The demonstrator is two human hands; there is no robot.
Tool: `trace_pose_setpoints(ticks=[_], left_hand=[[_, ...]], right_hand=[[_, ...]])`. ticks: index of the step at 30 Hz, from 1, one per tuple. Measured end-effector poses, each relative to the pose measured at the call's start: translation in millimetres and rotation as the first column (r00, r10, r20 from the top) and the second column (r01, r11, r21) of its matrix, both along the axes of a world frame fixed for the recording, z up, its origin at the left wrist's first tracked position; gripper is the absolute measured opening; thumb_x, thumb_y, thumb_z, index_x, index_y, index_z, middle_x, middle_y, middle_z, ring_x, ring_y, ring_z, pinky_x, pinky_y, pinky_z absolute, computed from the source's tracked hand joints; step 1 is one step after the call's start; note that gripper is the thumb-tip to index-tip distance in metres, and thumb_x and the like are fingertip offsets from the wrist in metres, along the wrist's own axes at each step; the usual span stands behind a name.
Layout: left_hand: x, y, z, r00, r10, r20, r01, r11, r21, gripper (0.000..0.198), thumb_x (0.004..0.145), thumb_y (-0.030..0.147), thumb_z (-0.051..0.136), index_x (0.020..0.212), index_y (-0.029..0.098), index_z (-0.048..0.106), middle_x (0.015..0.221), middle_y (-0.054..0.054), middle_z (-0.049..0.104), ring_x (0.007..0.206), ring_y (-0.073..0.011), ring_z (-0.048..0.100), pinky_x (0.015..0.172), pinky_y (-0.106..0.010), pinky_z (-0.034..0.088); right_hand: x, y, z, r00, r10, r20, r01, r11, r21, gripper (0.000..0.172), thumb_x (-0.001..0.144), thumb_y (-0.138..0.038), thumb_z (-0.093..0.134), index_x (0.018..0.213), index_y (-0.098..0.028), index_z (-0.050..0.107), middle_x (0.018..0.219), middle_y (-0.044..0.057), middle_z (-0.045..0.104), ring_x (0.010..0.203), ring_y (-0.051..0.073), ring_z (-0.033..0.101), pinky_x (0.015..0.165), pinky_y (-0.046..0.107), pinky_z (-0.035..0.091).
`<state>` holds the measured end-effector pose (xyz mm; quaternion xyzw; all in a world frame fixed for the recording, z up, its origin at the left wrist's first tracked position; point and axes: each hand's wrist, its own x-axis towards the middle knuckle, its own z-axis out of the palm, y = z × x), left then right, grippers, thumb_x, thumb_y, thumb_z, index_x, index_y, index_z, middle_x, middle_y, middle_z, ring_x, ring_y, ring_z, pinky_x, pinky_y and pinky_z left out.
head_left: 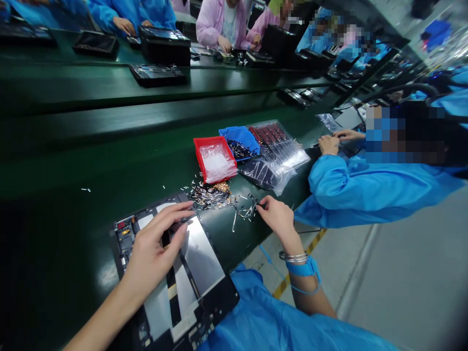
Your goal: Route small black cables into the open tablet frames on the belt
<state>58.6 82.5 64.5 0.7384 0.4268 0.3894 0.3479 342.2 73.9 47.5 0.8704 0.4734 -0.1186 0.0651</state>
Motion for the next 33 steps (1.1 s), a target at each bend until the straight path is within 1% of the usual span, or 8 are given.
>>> trace_pose_setpoints(ticks=[7,11,14,17,21,25,29,33], left_hand=[[0.3,-1.4,-0.7,1.000,-0.015,0.003,0.015,1.000,0.015,0.015,0.091,0.027,0.053,0.101,0.027,0.065,0.119,0.004,0.064,0.112,-0.0086,0.059,0.093,-0.017,0.045],[1.3,-2.9,1.6,0.999,-0.037,0.014,0.036,0.999,0.019,0.015,0.092,0.026,0.052,0.099,0.026,0.065,0.118,0.004,0.064,0.110,-0.0068,0.059,0.093,-0.015,0.044],[1.8,-3.9,2.8,0.999,-0.043,0.020,0.042,0.999,0.017,0.015,0.092,0.025,0.052,0.099,0.025,0.065,0.117,0.003,0.064,0.110,-0.0070,0.059,0.093,-0.015,0.044],[1.6,-5.0,3.1,0.999,-0.044,0.028,0.043,0.999,0.022,0.015,0.091,0.025,0.052,0.100,0.024,0.065,0.117,0.002,0.065,0.110,-0.0092,0.060,0.092,-0.018,0.046],[1.6,-6.8,3.9,0.998,-0.041,0.038,0.040,0.999,0.012,0.016,0.091,0.028,0.053,0.099,0.023,0.067,0.116,-0.001,0.065,0.108,-0.0136,0.061,0.092,-0.024,0.048],[1.6,-8.3,5.8,0.998,-0.040,0.057,0.042,0.999,-0.025,0.019,0.090,0.030,0.052,0.097,0.022,0.068,0.115,-0.005,0.066,0.106,-0.0183,0.063,0.088,-0.029,0.051],[2.2,-8.3,6.7,0.995,-0.042,0.087,0.047,0.997,-0.054,0.020,0.090,0.029,0.052,0.096,0.021,0.069,0.114,-0.006,0.067,0.106,-0.0180,0.063,0.081,-0.026,0.053],[4.2,-8.3,6.4,0.993,-0.065,0.096,0.073,0.994,-0.083,0.022,0.091,0.031,0.050,0.094,0.020,0.069,0.112,-0.008,0.067,0.104,-0.0180,0.064,0.079,-0.025,0.054]], right_hand=[[0.4,9.7,0.0,0.999,-0.043,-0.022,0.042,0.999,-0.006,0.019,0.086,-0.029,0.050,0.088,-0.025,0.068,0.094,0.002,0.073,0.091,0.021,0.066,0.061,0.026,0.036],[0.9,6.3,6.1,0.998,-0.054,-0.012,0.054,0.998,-0.011,0.020,0.088,-0.032,0.049,0.091,-0.026,0.068,0.093,0.002,0.072,0.091,0.021,0.066,0.062,0.025,0.037],[-1.1,3.8,7.0,0.999,-0.038,0.006,0.038,0.999,-0.026,0.021,0.088,-0.035,0.052,0.097,-0.024,0.068,0.096,0.004,0.072,0.095,0.023,0.066,0.066,0.026,0.040],[-5.3,4.9,4.1,1.000,-0.014,0.022,0.015,0.999,-0.037,0.024,0.087,-0.031,0.054,0.105,-0.021,0.066,0.101,0.010,0.071,0.099,0.026,0.065,0.073,0.029,0.043],[-6.7,9.7,2.6,1.000,-0.004,0.006,0.004,1.000,-0.029,0.020,0.082,-0.022,0.053,0.092,-0.018,0.070,0.100,0.013,0.071,0.098,0.027,0.066,0.074,0.029,0.043],[3.3,11.2,6.9,0.997,-0.043,-0.062,0.045,0.998,0.041,0.019,0.079,-0.025,0.053,0.085,-0.022,0.071,0.088,0.006,0.072,0.088,0.023,0.067,0.066,0.026,0.041],[15.5,13.3,8.6,0.986,-0.029,-0.167,0.051,0.991,0.128,0.016,0.078,-0.028,0.054,0.080,-0.021,0.068,0.067,0.000,0.068,0.071,0.016,0.064,0.058,0.023,0.037],[18.9,21.1,-0.4,0.971,0.020,-0.240,0.037,0.971,0.235,0.009,0.071,-0.021,0.057,0.074,-0.019,0.065,0.070,-0.001,0.068,0.070,0.015,0.061,0.060,0.023,0.036]])
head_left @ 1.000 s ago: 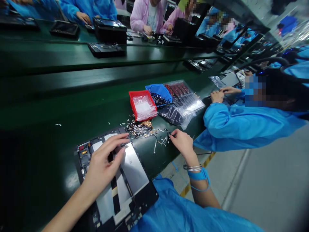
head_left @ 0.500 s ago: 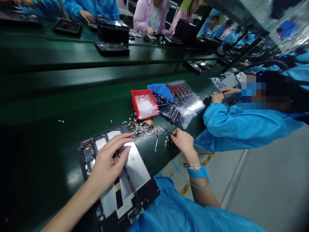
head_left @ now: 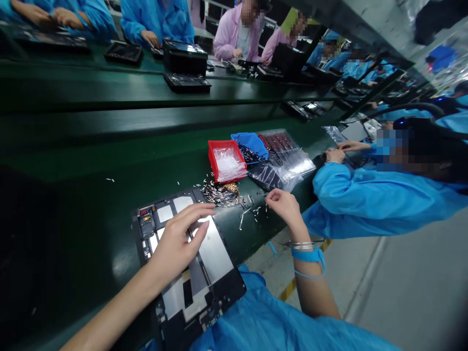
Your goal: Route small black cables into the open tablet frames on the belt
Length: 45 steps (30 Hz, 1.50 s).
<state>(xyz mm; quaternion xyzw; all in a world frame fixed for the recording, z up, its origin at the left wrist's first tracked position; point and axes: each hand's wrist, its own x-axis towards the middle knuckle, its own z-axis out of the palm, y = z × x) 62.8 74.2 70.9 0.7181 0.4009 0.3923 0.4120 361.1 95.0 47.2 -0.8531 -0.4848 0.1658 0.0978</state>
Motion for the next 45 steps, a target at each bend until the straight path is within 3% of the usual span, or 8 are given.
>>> trace_pose_setpoints(ticks=[11,19,22,24,26,33,38,45], left_hand=[[0.5,-0.3,-1.1,1.000,-0.012,0.003,0.012,1.000,-0.022,0.022,0.091,0.029,0.050,0.094,0.019,0.069,0.108,-0.008,0.068,0.103,-0.0180,0.065,0.083,-0.026,0.054],[3.2,-1.5,-0.5,0.999,-0.033,0.024,0.034,0.997,-0.067,0.024,0.089,0.028,0.049,0.100,0.019,0.068,0.109,-0.008,0.068,0.103,-0.0183,0.064,0.085,-0.028,0.054],[7.5,-3.7,-1.6,0.997,-0.027,0.068,0.039,0.981,-0.189,0.025,0.086,0.028,0.053,0.106,0.019,0.066,0.110,-0.008,0.068,0.098,-0.0182,0.064,0.085,-0.030,0.053],[10.5,-5.1,-2.2,0.987,-0.004,0.160,0.059,0.938,-0.341,0.026,0.081,0.029,0.061,0.104,0.017,0.064,0.107,-0.009,0.068,0.094,-0.0185,0.065,0.081,-0.029,0.053],[12.5,-5.5,-2.7,0.954,0.048,0.297,0.113,0.858,-0.500,0.031,0.075,0.032,0.067,0.100,0.015,0.062,0.095,-0.009,0.070,0.084,-0.0183,0.067,0.073,-0.026,0.053],[8.4,1.3,2.3,0.893,0.148,0.425,0.149,0.793,-0.591,0.027,0.077,0.037,0.065,0.084,0.012,0.058,0.056,-0.003,0.062,0.047,-0.0105,0.055,0.042,-0.017,0.034],[4.2,4.2,4.0,0.901,0.134,0.412,0.137,0.814,-0.564,0.030,0.077,0.035,0.065,0.095,0.011,0.064,0.058,-0.003,0.063,0.049,-0.0108,0.057,0.043,-0.017,0.035],[3.7,5.5,-5.1,0.841,0.232,0.488,0.148,0.770,-0.620,0.036,0.075,0.038,0.068,0.097,0.009,0.065,0.057,-0.004,0.063,0.044,-0.0094,0.054,0.042,-0.016,0.035]], right_hand=[[3.6,-5.5,-18.4,0.948,0.068,-0.311,0.010,0.970,0.242,0.018,0.063,-0.023,0.066,0.080,-0.016,0.063,0.056,-0.003,0.059,0.056,0.014,0.055,0.057,0.024,0.040],[-23.9,-6.5,-9.7,0.903,0.046,-0.427,0.187,0.853,0.487,0.021,0.067,-0.031,0.060,0.083,-0.017,0.062,0.067,0.002,0.064,0.053,0.012,0.053,0.051,0.025,0.040],[-70.5,-8.8,2.6,0.768,0.208,-0.606,0.159,0.854,0.495,0.030,0.066,-0.041,0.066,0.083,-0.017,0.062,0.070,0.003,0.069,0.048,0.012,0.056,0.041,0.021,0.037],[-103.9,-12.0,12.3,0.516,0.352,-0.780,0.154,0.858,0.489,0.025,0.063,-0.036,0.073,0.077,-0.017,0.063,0.066,0.002,0.069,0.045,0.011,0.057,0.039,0.020,0.038],[-131.1,-16.0,20.1,0.413,0.446,-0.794,0.126,0.835,0.535,0.016,0.065,-0.029,0.075,0.072,-0.018,0.065,0.064,0.001,0.070,0.050,0.012,0.061,0.044,0.020,0.045],[-152.4,-17.0,25.2,0.693,0.682,-0.234,-0.167,0.468,0.868,0.010,0.079,-0.013,0.067,0.077,-0.022,0.071,0.076,0.001,0.072,0.071,0.014,0.064,0.056,0.026,0.050],[-140.8,-8.8,25.7,0.669,0.738,0.091,-0.422,0.276,0.863,0.012,0.083,-0.012,0.064,0.085,-0.022,0.071,0.084,0.002,0.074,0.079,0.016,0.068,0.070,0.032,0.058],[-139.3,-4.2,21.2,0.654,0.698,0.293,-0.537,0.156,0.829,0.011,0.082,-0.010,0.065,0.089,-0.018,0.067,0.078,0.004,0.072,0.072,0.015,0.068,0.064,0.028,0.057]])
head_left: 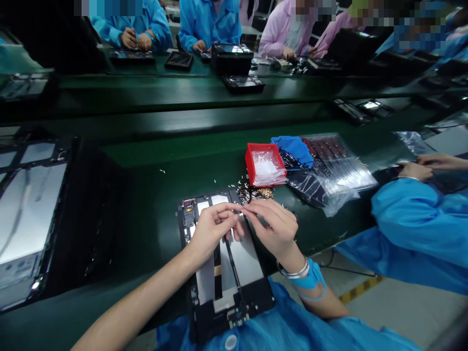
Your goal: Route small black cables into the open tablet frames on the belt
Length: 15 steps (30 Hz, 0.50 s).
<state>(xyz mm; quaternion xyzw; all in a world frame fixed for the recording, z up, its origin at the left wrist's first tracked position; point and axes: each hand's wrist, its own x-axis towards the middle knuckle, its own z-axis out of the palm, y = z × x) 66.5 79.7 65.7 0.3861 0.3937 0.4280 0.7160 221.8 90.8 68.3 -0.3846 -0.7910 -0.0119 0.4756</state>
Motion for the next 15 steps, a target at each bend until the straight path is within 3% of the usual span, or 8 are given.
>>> trace_pose_setpoints(ticks=[4,9,12,14,15], left_hand=[[0.0,0.6,3.4,0.997,0.057,-0.056,-0.055,0.998,0.028,0.037,0.074,0.037,0.070,0.096,0.008,0.064,0.057,-0.003,0.063,0.045,-0.0087,0.053,0.042,-0.015,0.033],[-4.0,6.2,6.1,0.993,0.078,-0.090,-0.075,0.996,0.039,0.029,0.076,0.032,0.067,0.093,0.009,0.064,0.058,-0.004,0.063,0.047,-0.0092,0.055,0.042,-0.015,0.037],[-9.0,12.3,4.0,0.991,0.120,-0.067,-0.120,0.993,0.003,0.032,0.076,0.031,0.068,0.097,0.008,0.063,0.068,-0.008,0.068,0.054,-0.0124,0.061,0.042,-0.015,0.041],[-12.1,15.9,2.5,0.989,0.138,-0.056,-0.139,0.990,-0.012,0.039,0.076,0.032,0.069,0.104,0.006,0.060,0.075,-0.011,0.069,0.058,-0.0150,0.064,0.041,-0.016,0.043],[-13.2,17.1,1.8,0.989,0.137,-0.056,-0.138,0.990,-0.015,0.043,0.076,0.032,0.069,0.108,0.006,0.059,0.077,-0.011,0.069,0.059,-0.0158,0.064,0.041,-0.016,0.044]], right_hand=[[-3.1,0.8,3.1,0.999,0.029,0.042,-0.030,0.999,0.032,0.011,0.081,-0.006,0.064,0.086,-0.015,0.066,0.081,0.008,0.072,0.075,0.016,0.067,0.066,0.030,0.057],[-0.4,12.1,7.6,0.997,0.043,0.064,-0.046,0.998,0.043,0.013,0.080,-0.005,0.061,0.085,-0.016,0.065,0.080,0.006,0.072,0.073,0.015,0.066,0.066,0.028,0.055],[17.0,41.5,5.8,0.980,-0.178,0.092,0.177,0.984,0.016,0.014,0.084,-0.010,0.055,0.085,-0.017,0.067,0.079,0.004,0.072,0.069,0.013,0.066,0.065,0.025,0.053],[31.1,64.6,3.5,0.884,-0.412,0.220,0.446,0.885,-0.137,0.021,0.085,-0.009,0.049,0.086,-0.016,0.070,0.084,0.007,0.072,0.073,0.016,0.066,0.067,0.028,0.052],[36.3,73.6,2.5,0.829,-0.464,0.312,0.532,0.826,-0.188,0.020,0.082,-0.008,0.052,0.084,-0.014,0.071,0.086,0.009,0.072,0.079,0.020,0.066,0.069,0.031,0.051]])
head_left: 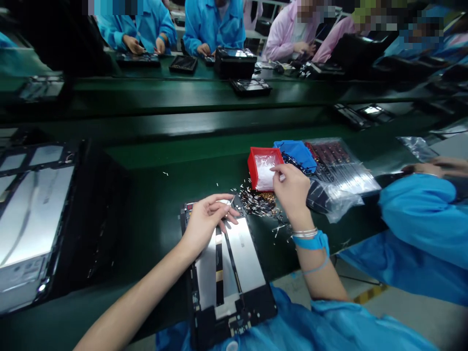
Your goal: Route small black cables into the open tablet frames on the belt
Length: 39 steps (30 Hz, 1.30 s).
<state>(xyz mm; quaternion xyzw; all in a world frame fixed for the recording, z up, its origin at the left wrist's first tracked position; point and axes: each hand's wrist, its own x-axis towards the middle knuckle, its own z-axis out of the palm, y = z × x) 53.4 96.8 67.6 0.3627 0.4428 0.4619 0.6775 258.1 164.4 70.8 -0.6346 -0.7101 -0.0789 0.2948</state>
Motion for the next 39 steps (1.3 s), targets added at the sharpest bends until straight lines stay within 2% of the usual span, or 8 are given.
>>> trace_pose_setpoints(ticks=[4,9,18,23,28,30,35,39], left_hand=[[0.3,1.2,-1.8,1.000,-0.002,-0.001,0.002,1.000,0.007,0.044,0.077,0.031,0.066,0.112,0.008,0.056,0.079,-0.011,0.069,0.062,-0.0161,0.065,0.040,-0.016,0.045],[4.2,-1.3,-3.1,0.999,-0.005,-0.032,0.008,0.997,0.082,0.040,0.077,0.027,0.063,0.112,0.010,0.057,0.079,-0.007,0.067,0.062,-0.0151,0.063,0.043,-0.018,0.048],[1.7,-7.3,-3.1,0.958,0.003,-0.288,0.102,0.932,0.348,0.037,0.085,0.013,0.046,0.118,0.017,0.062,0.075,-0.001,0.064,0.054,-0.0063,0.051,0.053,-0.016,0.043],[0.6,-6.0,-3.2,0.960,-0.018,-0.279,0.110,0.942,0.317,0.039,0.086,0.015,0.047,0.124,0.017,0.058,0.074,-0.002,0.063,0.059,-0.0078,0.055,0.050,-0.015,0.040],[-2.7,-2.7,2.9,0.993,-0.007,-0.119,0.029,0.983,0.184,0.049,0.085,0.027,0.055,0.132,0.013,0.046,0.076,-0.005,0.064,0.056,-0.0101,0.056,0.040,-0.014,0.037],[-3.5,-2.1,4.8,0.998,0.001,-0.060,0.008,0.988,0.156,0.051,0.084,0.029,0.058,0.131,0.013,0.045,0.074,-0.004,0.064,0.053,-0.0099,0.055,0.038,-0.013,0.035],[-1.9,-3.3,8.0,0.999,-0.038,-0.004,0.038,0.992,0.122,0.046,0.082,0.026,0.060,0.124,0.012,0.049,0.069,-0.002,0.061,0.051,-0.0081,0.052,0.038,-0.012,0.033],[-1.4,-8.7,13.8,0.994,-0.111,0.025,0.107,0.986,0.128,0.043,0.081,0.025,0.059,0.121,0.011,0.050,0.068,-0.002,0.061,0.050,-0.0086,0.053,0.038,-0.014,0.035]], right_hand=[[-5.7,-2.4,-0.2,0.988,0.147,0.043,-0.150,0.984,0.092,0.015,0.086,-0.019,0.059,0.090,-0.015,0.072,0.094,0.009,0.072,0.085,0.022,0.063,0.071,0.035,0.051],[-45.2,-47.4,4.2,0.822,0.564,-0.083,-0.536,0.814,0.223,0.011,0.085,-0.011,0.060,0.082,-0.014,0.069,0.080,0.006,0.070,0.076,0.016,0.059,0.067,0.030,0.052],[-49.6,-54.1,5.5,0.752,0.630,-0.191,-0.622,0.775,0.109,0.010,0.085,-0.012,0.059,0.079,-0.014,0.067,0.077,0.005,0.069,0.073,0.015,0.060,0.067,0.030,0.051],[-39.8,-38.3,7.2,0.809,0.566,-0.157,-0.548,0.823,0.148,0.016,0.086,-0.014,0.054,0.074,-0.016,0.065,0.072,0.004,0.069,0.069,0.014,0.060,0.065,0.028,0.049],[-0.7,7.4,4.2,0.995,0.101,0.020,-0.103,0.983,0.155,0.021,0.085,-0.015,0.049,0.086,-0.017,0.070,0.076,0.008,0.069,0.072,0.020,0.058,0.064,0.033,0.045],[3.1,8.3,3.3,0.992,0.071,0.103,-0.086,0.985,0.149,0.024,0.084,-0.015,0.052,0.101,-0.014,0.070,0.087,0.011,0.070,0.079,0.024,0.058,0.061,0.035,0.044],[-28.8,-37.8,3.3,0.818,0.575,0.016,-0.571,0.807,0.155,0.024,0.086,-0.013,0.060,0.109,-0.011,0.066,0.093,0.010,0.069,0.084,0.018,0.058,0.072,0.032,0.051],[-48.9,-61.9,2.6,0.739,0.671,-0.059,-0.644,0.730,0.228,0.011,0.083,-0.005,0.059,0.086,-0.012,0.067,0.081,0.009,0.068,0.077,0.017,0.057,0.066,0.031,0.051]])
